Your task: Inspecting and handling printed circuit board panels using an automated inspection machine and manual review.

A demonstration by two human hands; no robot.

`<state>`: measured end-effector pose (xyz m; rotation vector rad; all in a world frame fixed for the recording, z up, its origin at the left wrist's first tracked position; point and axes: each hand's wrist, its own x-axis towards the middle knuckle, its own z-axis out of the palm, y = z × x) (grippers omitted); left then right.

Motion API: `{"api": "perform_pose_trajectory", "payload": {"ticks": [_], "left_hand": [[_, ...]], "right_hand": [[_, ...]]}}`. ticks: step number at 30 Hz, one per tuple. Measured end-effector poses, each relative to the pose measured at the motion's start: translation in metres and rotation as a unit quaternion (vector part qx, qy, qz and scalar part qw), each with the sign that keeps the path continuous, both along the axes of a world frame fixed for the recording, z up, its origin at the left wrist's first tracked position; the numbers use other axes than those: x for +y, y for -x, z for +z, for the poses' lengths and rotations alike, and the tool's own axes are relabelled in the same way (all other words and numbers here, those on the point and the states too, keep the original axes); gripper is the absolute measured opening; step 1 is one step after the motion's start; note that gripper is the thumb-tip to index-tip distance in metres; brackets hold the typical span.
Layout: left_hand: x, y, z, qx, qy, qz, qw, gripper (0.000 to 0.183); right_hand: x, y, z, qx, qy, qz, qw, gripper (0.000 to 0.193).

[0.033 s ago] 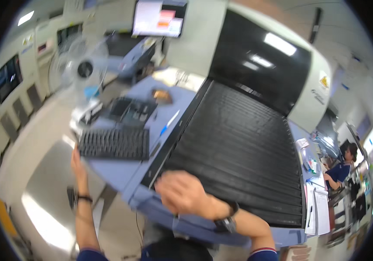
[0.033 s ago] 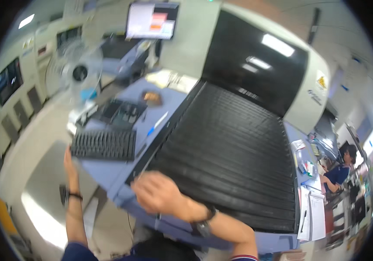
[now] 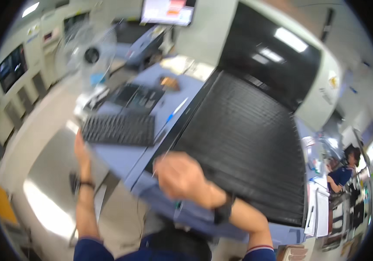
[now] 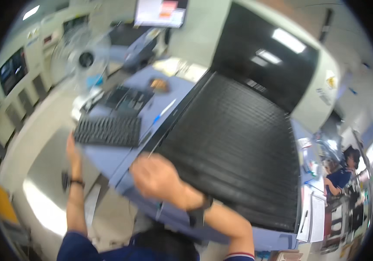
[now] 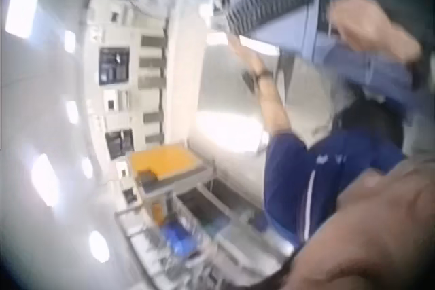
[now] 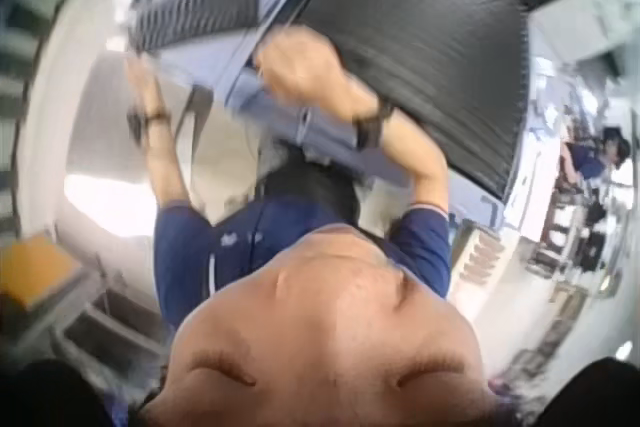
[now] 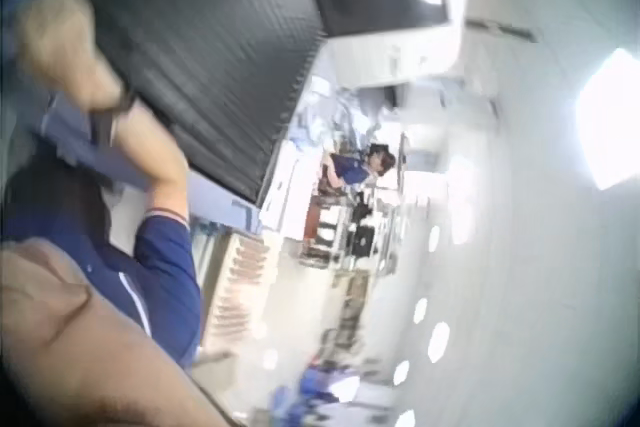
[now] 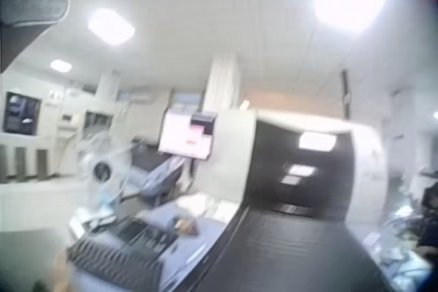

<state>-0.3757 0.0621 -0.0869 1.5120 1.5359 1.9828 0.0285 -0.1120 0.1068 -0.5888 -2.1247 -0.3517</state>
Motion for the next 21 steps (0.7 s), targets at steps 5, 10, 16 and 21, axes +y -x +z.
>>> {"api": "perform_pose_trajectory", "payload": {"ticks": [5,10,16,21], "left_hand": [[-0.023,-0.096,0.055,-0.090,0.054,0.028,0.994,0.060],[-0.155,-0.126,0.068,0.035,0.000,-0.020,0.999,0.053],[-0.221,-0.172,0.098,0.327,-0.001,-0.156,0.932,0.037],[-0.204,-0.151,0.080,0.280,-0.038,-0.149,0.948,0.018]], "right_hand": [[0.078,0.036,-0.010,0.158,0.122,0.002,0.980,0.017],[0.069,0.077,0.028,0.220,0.253,0.087,0.938,0.016],[0.053,0.127,0.050,0.305,0.374,0.217,0.849,0.019],[0.067,0.160,0.033,0.279,0.387,0.209,0.854,0.027]]}}
